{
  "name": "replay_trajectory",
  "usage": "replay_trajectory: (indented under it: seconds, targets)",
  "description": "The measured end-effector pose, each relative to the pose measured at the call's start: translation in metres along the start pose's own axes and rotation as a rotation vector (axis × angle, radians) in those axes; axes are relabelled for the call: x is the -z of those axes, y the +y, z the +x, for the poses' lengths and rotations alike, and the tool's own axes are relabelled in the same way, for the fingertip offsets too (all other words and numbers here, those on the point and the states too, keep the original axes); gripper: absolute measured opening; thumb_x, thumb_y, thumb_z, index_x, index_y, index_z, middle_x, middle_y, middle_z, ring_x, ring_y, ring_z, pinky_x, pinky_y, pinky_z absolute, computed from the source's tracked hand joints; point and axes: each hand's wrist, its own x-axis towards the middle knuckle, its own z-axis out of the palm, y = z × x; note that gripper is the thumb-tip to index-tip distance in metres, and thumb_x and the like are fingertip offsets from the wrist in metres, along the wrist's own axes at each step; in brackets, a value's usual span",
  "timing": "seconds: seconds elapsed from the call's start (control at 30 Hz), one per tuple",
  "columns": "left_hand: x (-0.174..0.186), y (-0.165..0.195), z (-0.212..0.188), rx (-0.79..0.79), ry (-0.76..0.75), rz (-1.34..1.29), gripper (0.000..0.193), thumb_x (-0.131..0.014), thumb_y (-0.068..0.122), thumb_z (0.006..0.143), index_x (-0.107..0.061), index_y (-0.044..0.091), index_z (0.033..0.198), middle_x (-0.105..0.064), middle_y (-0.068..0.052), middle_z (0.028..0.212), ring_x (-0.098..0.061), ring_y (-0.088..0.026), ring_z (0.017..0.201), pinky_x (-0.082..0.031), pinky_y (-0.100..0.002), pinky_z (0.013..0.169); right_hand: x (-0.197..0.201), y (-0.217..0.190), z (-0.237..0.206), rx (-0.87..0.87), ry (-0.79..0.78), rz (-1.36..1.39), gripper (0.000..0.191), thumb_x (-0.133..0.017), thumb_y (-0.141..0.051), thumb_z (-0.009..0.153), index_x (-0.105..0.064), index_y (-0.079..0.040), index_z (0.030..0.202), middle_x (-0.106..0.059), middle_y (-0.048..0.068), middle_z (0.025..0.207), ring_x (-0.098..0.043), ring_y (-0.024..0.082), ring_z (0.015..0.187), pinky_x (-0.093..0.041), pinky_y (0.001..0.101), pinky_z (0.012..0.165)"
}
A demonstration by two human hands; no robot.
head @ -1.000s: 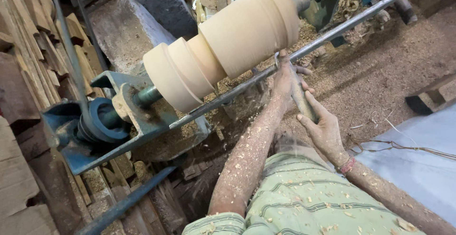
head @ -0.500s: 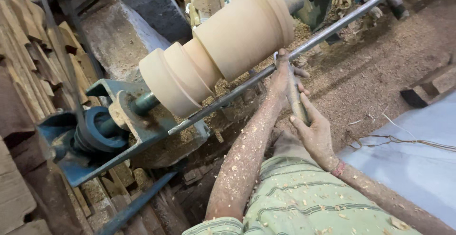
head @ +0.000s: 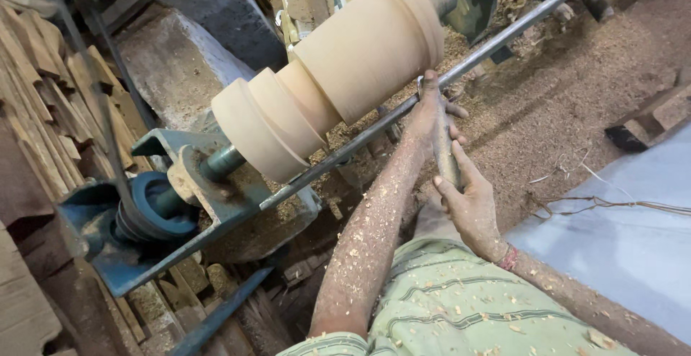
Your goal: The person shapes a spinning wooden vessel on a lathe, holding a chisel against the rotating wood with both hands to cut and smooth its profile. They reposition the chisel along the tool rest and continue cutting the curved surface of the workpiece.
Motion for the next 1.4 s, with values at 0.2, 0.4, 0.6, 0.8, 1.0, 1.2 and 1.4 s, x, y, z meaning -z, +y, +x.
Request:
replay_trajectory:
  seconds: [0.2, 0.4, 0.6, 0.8, 1.0, 1.2, 1.4]
  targets:
    - [-0.002, 0.008, -0.006, -0.004, 0.007, 0.031, 0.116, -0.031, 0.100, 0.070, -0.066, -0.008, 0.089, -0.051, -0.006, 0.049, -0.059, -0.020, 0.041, -0.053, -0.033, 0.039, -0.002, -0.014, -0.002, -0.061, 0.022, -0.023, 0.078, -0.068, -0.007, 0.090, -0.037, -0.016, 0.161, -0.059, -0.001, 0.076, -0.048, 0.006, 0.053, -0.042, 0.0246, 0.045]
    - [-0.005, 0.012, 0.004, -0.029, -0.019, 0.020, 0.110, -0.031, 0.098, 0.069, -0.064, -0.004, 0.095, -0.055, -0.007, 0.053, -0.057, -0.020, 0.042, -0.056, -0.037, 0.041, -0.004, -0.026, -0.002, -0.031, 0.030, -0.039, 0.078, -0.068, -0.008, 0.090, -0.036, -0.016, 0.161, -0.059, -0.001, 0.077, -0.049, 0.007, 0.053, -0.043, 0.0248, 0.045]
    - [0.001, 0.004, 0.009, -0.070, -0.120, 0.039, 0.114, -0.031, 0.098, 0.075, -0.066, -0.009, 0.091, -0.052, -0.006, 0.050, -0.060, -0.022, 0.043, -0.053, -0.032, 0.042, 0.000, -0.031, -0.002, -0.038, -0.006, -0.024, 0.081, -0.066, -0.007, 0.089, -0.033, -0.018, 0.163, -0.059, -0.001, 0.077, -0.048, 0.007, 0.054, -0.043, 0.0248, 0.047]
    - [-0.001, 0.003, 0.023, -0.004, -0.101, 0.013, 0.113, -0.030, 0.098, 0.075, -0.066, -0.008, 0.092, -0.050, -0.006, 0.049, -0.057, -0.020, 0.040, -0.052, -0.033, 0.039, 0.001, -0.034, 0.005, -0.077, 0.027, -0.086, 0.080, -0.068, -0.010, 0.089, -0.035, -0.019, 0.162, -0.058, 0.002, 0.074, -0.050, 0.009, 0.053, -0.044, 0.0267, 0.046]
    - [-0.009, 0.021, 0.031, -0.057, -0.072, -0.153, 0.110, -0.043, 0.092, 0.075, -0.045, -0.006, 0.125, -0.059, -0.013, 0.074, -0.055, -0.016, 0.045, -0.059, -0.041, 0.045, 0.003, -0.045, 0.022, -0.046, 0.021, -0.094, 0.080, -0.068, -0.009, 0.090, -0.035, -0.018, 0.162, -0.059, 0.002, 0.076, -0.050, 0.009, 0.053, -0.045, 0.0272, 0.047]
    - [-0.016, 0.039, 0.023, -0.111, -0.071, -0.152, 0.099, -0.043, 0.090, 0.074, -0.030, 0.015, 0.137, -0.059, -0.013, 0.084, -0.055, -0.011, 0.049, -0.058, -0.036, 0.046, 0.010, -0.054, 0.036, -0.052, 0.020, -0.094, 0.081, -0.068, -0.007, 0.089, -0.034, -0.016, 0.161, -0.062, 0.000, 0.081, -0.050, 0.008, 0.053, -0.045, 0.0272, 0.047]
    - [-0.022, 0.041, 0.049, -0.114, -0.092, -0.134, 0.106, -0.040, 0.091, 0.081, -0.041, -0.002, 0.131, -0.062, -0.015, 0.086, -0.056, -0.012, 0.049, -0.059, -0.036, 0.044, 0.014, -0.051, 0.053, -0.048, 0.031, -0.073, 0.080, -0.069, -0.008, 0.089, -0.037, -0.017, 0.161, -0.060, 0.003, 0.077, -0.050, 0.009, 0.053, -0.045, 0.0277, 0.047]
